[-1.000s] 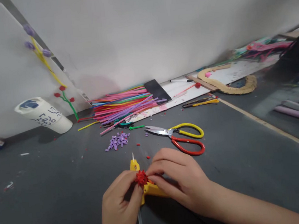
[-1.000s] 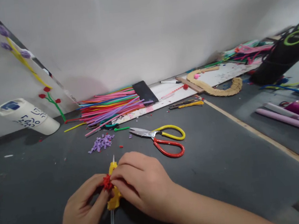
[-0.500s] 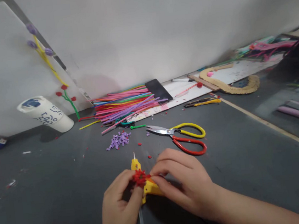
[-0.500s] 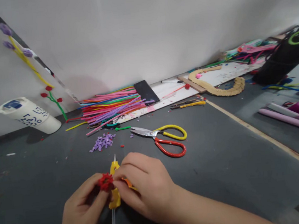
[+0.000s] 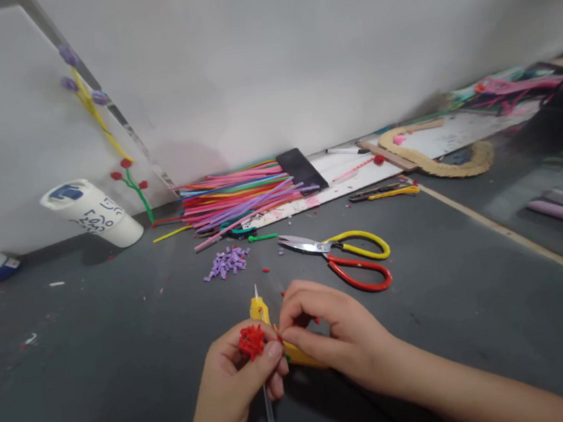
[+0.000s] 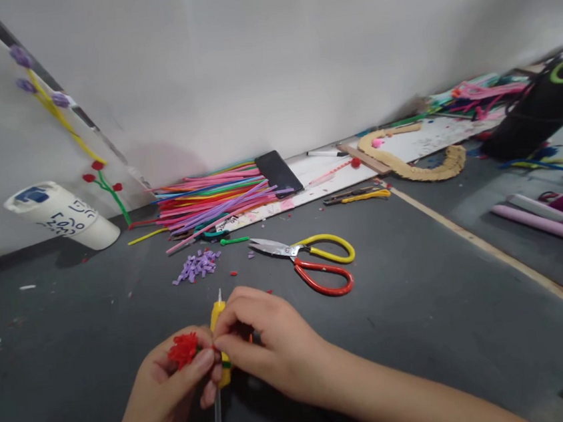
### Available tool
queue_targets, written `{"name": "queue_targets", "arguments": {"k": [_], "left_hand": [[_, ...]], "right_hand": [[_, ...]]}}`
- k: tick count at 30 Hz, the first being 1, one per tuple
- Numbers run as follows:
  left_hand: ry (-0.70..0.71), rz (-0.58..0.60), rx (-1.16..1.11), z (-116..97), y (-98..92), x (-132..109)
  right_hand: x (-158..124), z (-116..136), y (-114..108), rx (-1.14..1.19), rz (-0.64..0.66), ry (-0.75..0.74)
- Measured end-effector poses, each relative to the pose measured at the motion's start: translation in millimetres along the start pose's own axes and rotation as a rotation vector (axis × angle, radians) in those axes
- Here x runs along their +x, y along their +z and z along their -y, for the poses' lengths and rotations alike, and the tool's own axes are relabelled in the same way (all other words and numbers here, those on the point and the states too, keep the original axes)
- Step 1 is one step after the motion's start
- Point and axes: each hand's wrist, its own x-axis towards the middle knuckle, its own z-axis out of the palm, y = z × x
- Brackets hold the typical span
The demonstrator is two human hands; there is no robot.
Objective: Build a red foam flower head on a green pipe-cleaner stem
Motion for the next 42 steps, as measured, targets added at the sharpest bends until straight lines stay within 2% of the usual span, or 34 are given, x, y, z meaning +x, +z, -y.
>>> {"name": "queue_targets", "arguments": {"k": [5,9,11,15,21,28,42], "left_hand": [[0.078,-0.088,0.095,-3.4,-1.9,0.4],[0.117,-0.090,0.091,-2.2,3.3,0.8],[0.132,-0.065,0.084,0.3,4.3,1.0],[0.151,-0.034,0.020,3.2,2.5,1.4],[0.102,-0.099,-0.004,-2.8,3.1,0.5],[0.153,-0.081,0.123,0.2,0.0,1.3],[0.102,-0.151,0.035,-2.8,2.9,-0.2]], "right_hand": [[-1.2,-5.0,-1.2,-0.156,-0.071,-0.095],[-5.2,-5.1,3.2,-0.566,-0.089,-0.408],[-6.5,-3.6,6.0,-0.610,-0.094,-0.481],[-7.3,-2.3,9.1,-0.347,-0.093,-0.387],[-3.8,-2.9,5.6,-0.050,-0.081,-0.117],[-0.7,-3.3,4.3,-0.071,-0.043,-0.079],[-2.1,-8.4,11.4,-0.009,-0.131,0.004]]}}
